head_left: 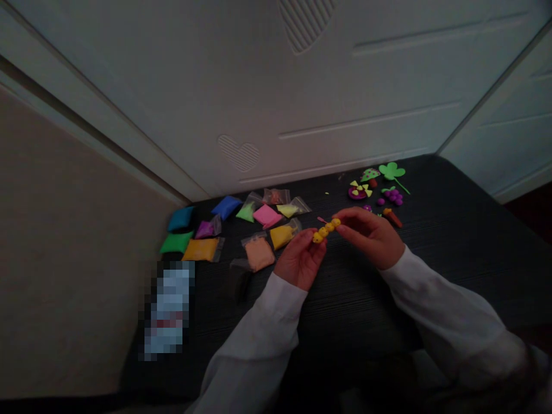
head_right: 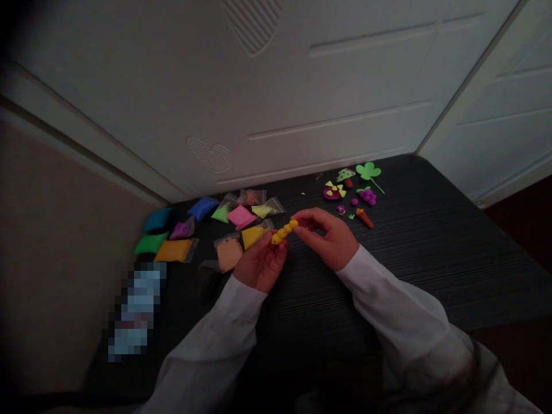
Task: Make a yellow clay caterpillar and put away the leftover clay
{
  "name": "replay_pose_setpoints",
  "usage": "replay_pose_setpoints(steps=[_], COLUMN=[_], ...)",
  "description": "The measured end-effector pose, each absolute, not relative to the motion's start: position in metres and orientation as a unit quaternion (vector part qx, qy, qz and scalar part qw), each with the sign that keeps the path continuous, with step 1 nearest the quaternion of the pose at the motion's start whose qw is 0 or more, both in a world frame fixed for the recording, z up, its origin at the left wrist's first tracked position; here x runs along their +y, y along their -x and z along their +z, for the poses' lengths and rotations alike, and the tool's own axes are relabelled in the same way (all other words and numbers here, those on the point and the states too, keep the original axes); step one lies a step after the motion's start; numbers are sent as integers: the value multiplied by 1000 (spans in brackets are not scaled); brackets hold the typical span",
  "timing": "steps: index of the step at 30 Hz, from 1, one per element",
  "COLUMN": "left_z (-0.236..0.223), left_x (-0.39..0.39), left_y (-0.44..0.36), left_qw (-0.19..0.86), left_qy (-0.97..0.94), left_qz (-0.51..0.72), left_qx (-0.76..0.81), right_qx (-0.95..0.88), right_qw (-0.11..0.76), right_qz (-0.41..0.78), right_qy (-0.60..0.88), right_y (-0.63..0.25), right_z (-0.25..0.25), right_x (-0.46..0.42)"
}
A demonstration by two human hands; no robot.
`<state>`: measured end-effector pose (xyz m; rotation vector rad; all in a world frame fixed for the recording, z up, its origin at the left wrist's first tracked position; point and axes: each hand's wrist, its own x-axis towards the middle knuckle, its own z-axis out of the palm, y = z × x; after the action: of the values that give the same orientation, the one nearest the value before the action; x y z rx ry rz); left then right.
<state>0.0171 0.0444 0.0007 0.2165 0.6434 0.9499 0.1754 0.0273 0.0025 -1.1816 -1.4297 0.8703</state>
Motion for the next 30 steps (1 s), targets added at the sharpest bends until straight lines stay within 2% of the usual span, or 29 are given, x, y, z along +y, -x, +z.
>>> replay_pose_setpoints(steps=[9,18,30], left_z=[2,-1,-3], left_x=[45,43,43], left_y=[-17,-15,-18], left_qw=[833,848,851], left_qy=[-103,-127,-136], left_qz=[449,438,427], left_qx=[305,268,273], right_qx=[-585,-543,-587], right_qw=[519,537,529], right_qz=[396,524,478], right_qy=[482,375,383], right_y=[-174,-169,-169], right_z=[5,9,7], right_x=[25,24,24])
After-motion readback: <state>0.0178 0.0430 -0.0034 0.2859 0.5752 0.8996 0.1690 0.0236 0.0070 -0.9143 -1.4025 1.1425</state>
